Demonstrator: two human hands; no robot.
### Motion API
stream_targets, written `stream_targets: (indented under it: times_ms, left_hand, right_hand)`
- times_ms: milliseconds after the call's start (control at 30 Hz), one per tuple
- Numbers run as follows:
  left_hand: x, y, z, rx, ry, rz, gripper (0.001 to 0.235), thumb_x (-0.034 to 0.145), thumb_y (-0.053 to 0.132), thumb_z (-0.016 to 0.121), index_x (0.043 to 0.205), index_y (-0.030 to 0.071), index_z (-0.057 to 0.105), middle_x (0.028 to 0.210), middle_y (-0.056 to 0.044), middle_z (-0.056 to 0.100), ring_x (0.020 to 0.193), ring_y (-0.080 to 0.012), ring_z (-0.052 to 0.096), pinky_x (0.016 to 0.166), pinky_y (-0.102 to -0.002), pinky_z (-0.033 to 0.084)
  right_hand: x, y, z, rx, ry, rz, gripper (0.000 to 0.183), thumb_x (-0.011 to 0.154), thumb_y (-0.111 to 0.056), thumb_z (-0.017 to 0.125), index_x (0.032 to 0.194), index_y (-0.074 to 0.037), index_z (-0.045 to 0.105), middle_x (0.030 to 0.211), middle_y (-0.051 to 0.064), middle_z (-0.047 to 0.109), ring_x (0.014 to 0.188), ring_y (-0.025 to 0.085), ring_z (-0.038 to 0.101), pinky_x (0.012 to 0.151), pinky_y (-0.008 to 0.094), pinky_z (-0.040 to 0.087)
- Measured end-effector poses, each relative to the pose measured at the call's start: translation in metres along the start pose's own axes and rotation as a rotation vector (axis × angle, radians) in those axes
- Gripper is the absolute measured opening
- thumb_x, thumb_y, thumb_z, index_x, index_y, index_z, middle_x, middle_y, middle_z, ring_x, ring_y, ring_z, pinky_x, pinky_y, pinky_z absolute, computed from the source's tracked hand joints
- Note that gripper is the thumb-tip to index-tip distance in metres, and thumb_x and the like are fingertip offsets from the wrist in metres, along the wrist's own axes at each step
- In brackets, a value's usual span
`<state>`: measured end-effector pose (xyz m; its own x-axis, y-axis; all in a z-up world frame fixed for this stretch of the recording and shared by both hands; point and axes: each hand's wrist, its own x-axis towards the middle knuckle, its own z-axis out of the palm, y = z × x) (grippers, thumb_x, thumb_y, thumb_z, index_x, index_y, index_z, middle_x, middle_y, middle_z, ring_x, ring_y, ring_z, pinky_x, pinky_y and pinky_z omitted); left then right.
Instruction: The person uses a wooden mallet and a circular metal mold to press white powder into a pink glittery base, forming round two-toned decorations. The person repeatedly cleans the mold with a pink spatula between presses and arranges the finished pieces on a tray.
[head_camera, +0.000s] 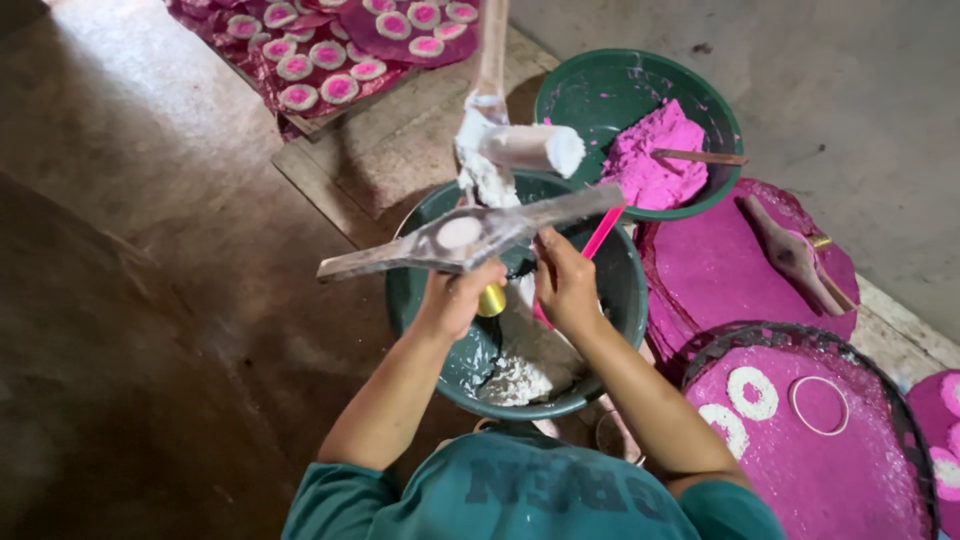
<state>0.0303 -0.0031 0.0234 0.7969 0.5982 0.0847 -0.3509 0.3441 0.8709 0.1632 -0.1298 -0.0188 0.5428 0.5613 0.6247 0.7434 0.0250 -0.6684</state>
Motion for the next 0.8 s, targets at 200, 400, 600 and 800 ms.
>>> stream_targets:
  times_ms: [200,400,600,800]
  left_hand:
    - [-0.003,0.008,-0.011,0.153,-0.037,0.014,0.042,0.081,-0.001,0.070,0.123,0.002,0.063,0.091,-0.006,0.068,0.076,-0.0152,0.065,0.067,-0.030,0.053]
    - [0.013,-0.010,-0.104,0.591,0.321,0.065,0.031,0.081,0.018,0.074,0.109,0.004,0.071,0.102,-0.002,0.072,0.092,-0.0151,0.065,0.083,-0.032,0.051]
    - [-0.012,-0.071,-0.152,0.158,0.154,-0.080,0.025,0.087,0.022,0.068,0.103,0.003,0.067,0.104,-0.004,0.065,0.094,-0.0164,0.062,0.083,-0.032,0.051]
    - [-0.075,-0.095,0.025,-0.584,-0.694,-0.819,0.041,0.089,0.012,0.066,0.126,-0.005,0.062,0.104,-0.009,0.063,0.095,-0.0186,0.061,0.085,-0.030,0.050]
  right_hand:
    - [0.001,0.009,0.008,0.007,-0.090,-0.054,0.028,0.098,0.000,0.067,0.127,0.001,0.066,0.111,0.021,0.074,0.093,0.030,0.076,0.083,0.033,0.057]
    - [-0.021,-0.009,-0.035,0.020,-0.335,0.176,0.038,0.096,-0.006,0.062,0.134,-0.003,0.063,0.113,0.023,0.072,0.092,0.034,0.075,0.082,0.042,0.057]
    - [-0.045,-0.025,-0.094,-0.412,-0.858,0.416,0.040,0.093,-0.018,0.063,0.133,-0.016,0.065,0.115,0.018,0.071,0.105,0.039,0.067,0.090,0.052,0.052]
    - [-0.042,-0.052,-0.155,0.913,-0.045,-0.013,0.113,0.090,-0.050,0.082,0.167,-0.020,0.005,0.176,-0.003,0.014,0.162,0.021,0.033,0.127,0.050,0.044]
